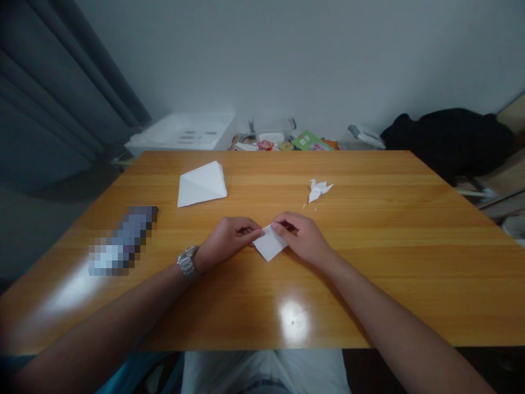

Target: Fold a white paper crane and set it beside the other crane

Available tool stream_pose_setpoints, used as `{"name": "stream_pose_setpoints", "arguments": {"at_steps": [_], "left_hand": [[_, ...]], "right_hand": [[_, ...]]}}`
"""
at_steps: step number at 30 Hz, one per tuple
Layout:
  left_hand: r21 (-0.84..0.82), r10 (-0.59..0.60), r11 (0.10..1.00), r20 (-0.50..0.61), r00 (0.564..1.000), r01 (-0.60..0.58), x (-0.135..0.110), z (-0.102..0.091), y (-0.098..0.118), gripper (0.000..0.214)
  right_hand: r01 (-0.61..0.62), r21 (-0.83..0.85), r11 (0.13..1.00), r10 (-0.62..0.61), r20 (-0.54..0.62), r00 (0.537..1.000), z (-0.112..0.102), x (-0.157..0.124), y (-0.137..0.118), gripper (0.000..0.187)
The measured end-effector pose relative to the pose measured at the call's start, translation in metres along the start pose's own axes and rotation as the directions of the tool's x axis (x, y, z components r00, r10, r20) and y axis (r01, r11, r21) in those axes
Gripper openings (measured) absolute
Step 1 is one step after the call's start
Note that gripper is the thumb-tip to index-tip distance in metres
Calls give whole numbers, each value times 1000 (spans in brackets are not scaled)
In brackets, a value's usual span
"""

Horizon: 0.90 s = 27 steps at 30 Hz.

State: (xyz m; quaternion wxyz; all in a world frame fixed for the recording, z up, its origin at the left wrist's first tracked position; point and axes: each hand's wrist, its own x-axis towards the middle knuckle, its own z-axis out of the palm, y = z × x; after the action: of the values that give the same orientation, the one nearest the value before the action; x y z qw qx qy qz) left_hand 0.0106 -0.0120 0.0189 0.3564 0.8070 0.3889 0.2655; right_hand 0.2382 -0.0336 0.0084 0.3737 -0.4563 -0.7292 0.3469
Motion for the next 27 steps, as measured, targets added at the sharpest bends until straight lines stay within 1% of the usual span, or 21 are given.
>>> {"name": "stream_pose_setpoints", "arguments": {"at_steps": [3,6,10,12,17,20,24,27], "left_hand": [[10,19,1000,-20,1000,-19,0,1,0,27],[-4,34,999,-64,997,-34,1,2,-4,28],[-55,-11,998,-73,997,7,2,1,-7,30],[-69,-21,998,-72,997,16,2,0,-6,31],[-82,-34,996,-51,998,30,3,1,-6,33],[-33,-17,999,-54,998,15,3,2,-10,30],[98,49,994,-95,994,-39,4,2,-16,24],[262,167,955,-92,982,-138,4,1,-15,33]], "right_hand": [[-12,70,997,14,-20,1000,2,0,1,23],[-53,150,987,63,-66,996,3,1,3,23],[-79,201,976,104,-119,987,3,3,5,24],[-86,208,974,113,-122,986,3,4,6,24],[-88,117,989,97,-81,992,2,5,11,26],[-76,34,997,77,-55,995,2,5,13,27],[-48,-52,997,46,-42,998,2,4,15,26],[-75,-121,990,67,-70,995,2,5,17,25]]}}
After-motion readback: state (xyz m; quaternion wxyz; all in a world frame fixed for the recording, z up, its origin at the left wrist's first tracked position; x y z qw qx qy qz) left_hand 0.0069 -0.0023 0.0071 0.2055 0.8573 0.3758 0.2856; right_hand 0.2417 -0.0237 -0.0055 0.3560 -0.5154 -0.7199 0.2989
